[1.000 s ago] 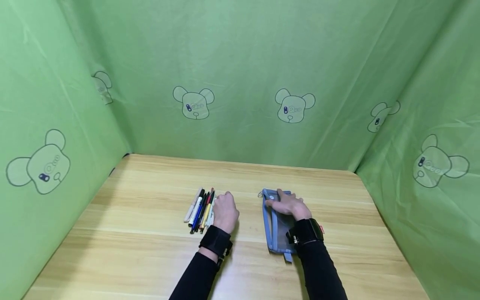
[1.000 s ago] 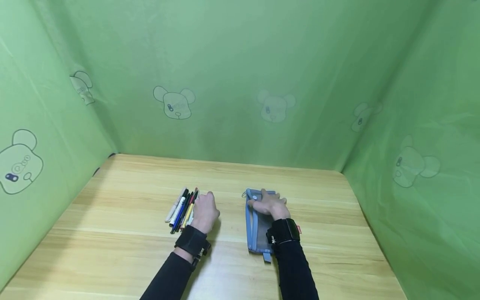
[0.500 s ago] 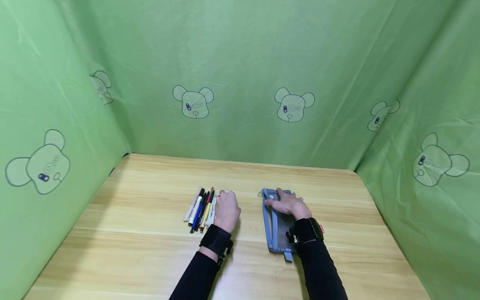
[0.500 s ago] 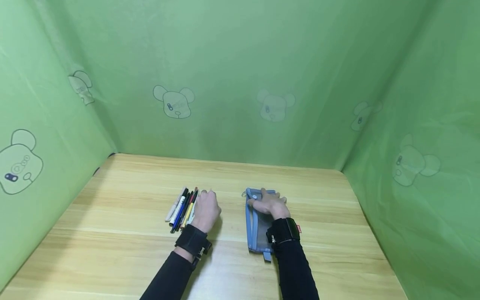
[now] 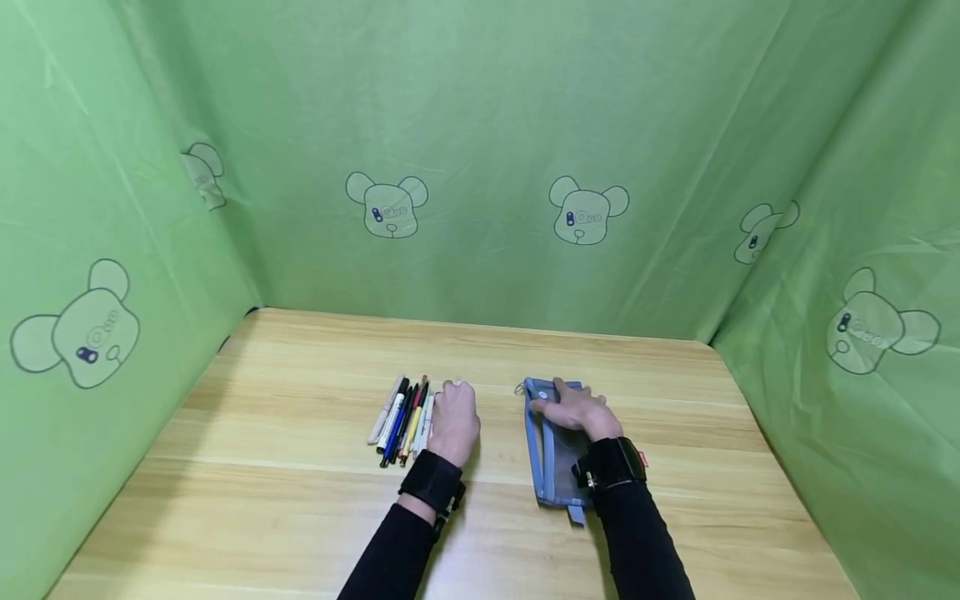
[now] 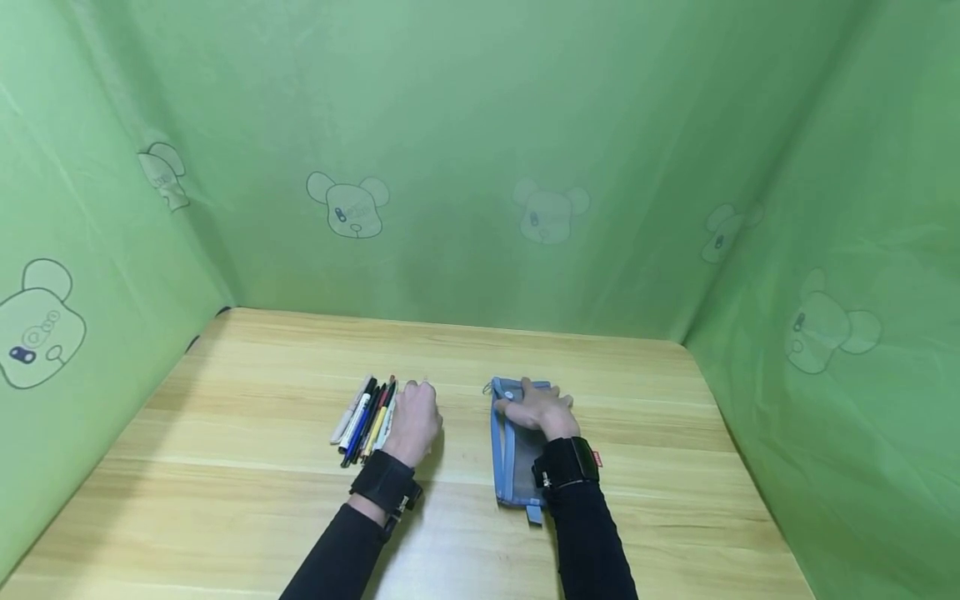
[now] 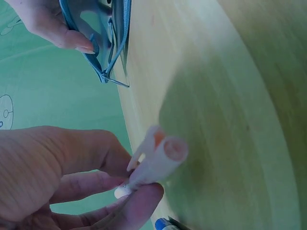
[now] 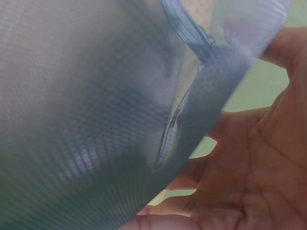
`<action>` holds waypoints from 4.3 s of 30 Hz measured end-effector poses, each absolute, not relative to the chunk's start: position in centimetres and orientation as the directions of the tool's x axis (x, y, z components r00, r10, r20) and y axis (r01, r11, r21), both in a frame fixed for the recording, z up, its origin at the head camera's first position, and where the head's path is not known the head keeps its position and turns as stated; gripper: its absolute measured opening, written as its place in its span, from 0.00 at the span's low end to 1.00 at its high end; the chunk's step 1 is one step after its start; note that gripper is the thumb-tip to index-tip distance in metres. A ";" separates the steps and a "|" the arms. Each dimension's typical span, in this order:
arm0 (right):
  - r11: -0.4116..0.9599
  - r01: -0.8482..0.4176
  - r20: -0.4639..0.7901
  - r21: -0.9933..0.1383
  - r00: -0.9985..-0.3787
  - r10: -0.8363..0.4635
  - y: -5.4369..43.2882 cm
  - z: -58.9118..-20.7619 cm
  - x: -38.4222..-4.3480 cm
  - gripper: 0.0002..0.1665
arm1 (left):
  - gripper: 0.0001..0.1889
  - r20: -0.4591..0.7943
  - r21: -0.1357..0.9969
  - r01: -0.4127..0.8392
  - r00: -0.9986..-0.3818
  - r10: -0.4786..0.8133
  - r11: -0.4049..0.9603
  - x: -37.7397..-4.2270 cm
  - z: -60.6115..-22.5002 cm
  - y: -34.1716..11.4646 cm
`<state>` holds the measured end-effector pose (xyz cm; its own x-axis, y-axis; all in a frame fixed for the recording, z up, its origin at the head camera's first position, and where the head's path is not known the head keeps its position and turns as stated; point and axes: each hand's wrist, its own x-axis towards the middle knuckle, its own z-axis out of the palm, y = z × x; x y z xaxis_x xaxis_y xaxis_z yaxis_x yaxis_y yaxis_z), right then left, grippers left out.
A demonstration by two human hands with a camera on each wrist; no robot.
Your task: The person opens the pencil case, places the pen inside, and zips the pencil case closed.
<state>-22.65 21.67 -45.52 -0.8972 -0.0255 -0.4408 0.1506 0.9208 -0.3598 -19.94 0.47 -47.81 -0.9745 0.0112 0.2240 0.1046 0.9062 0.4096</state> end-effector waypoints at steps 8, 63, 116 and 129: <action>0.918 0.159 -0.440 -0.363 -0.898 -0.018 21.7 -45.5 -22.6 0.54 | 0.06 0.182 0.519 0.098 -0.983 0.002 0.849 -19.7 -46.8 0.9; 0.918 0.167 -0.443 -0.360 -0.897 -0.010 21.7 -45.7 -22.7 0.53 | 0.17 -0.052 0.891 0.018 -0.989 0.141 0.453 -19.6 -48.3 5.1; 0.911 0.123 -0.427 -0.393 -0.902 -0.062 22.1 -45.8 -22.8 0.55 | 0.18 -0.279 0.955 -0.298 -0.902 0.329 -0.009 -19.6 -50.9 8.8; 0.902 0.133 -0.419 -0.412 -0.906 -0.058 22.3 -45.8 -22.7 0.56 | 0.24 -0.292 0.896 -0.410 -0.834 0.468 -0.172 -19.5 -51.3 9.2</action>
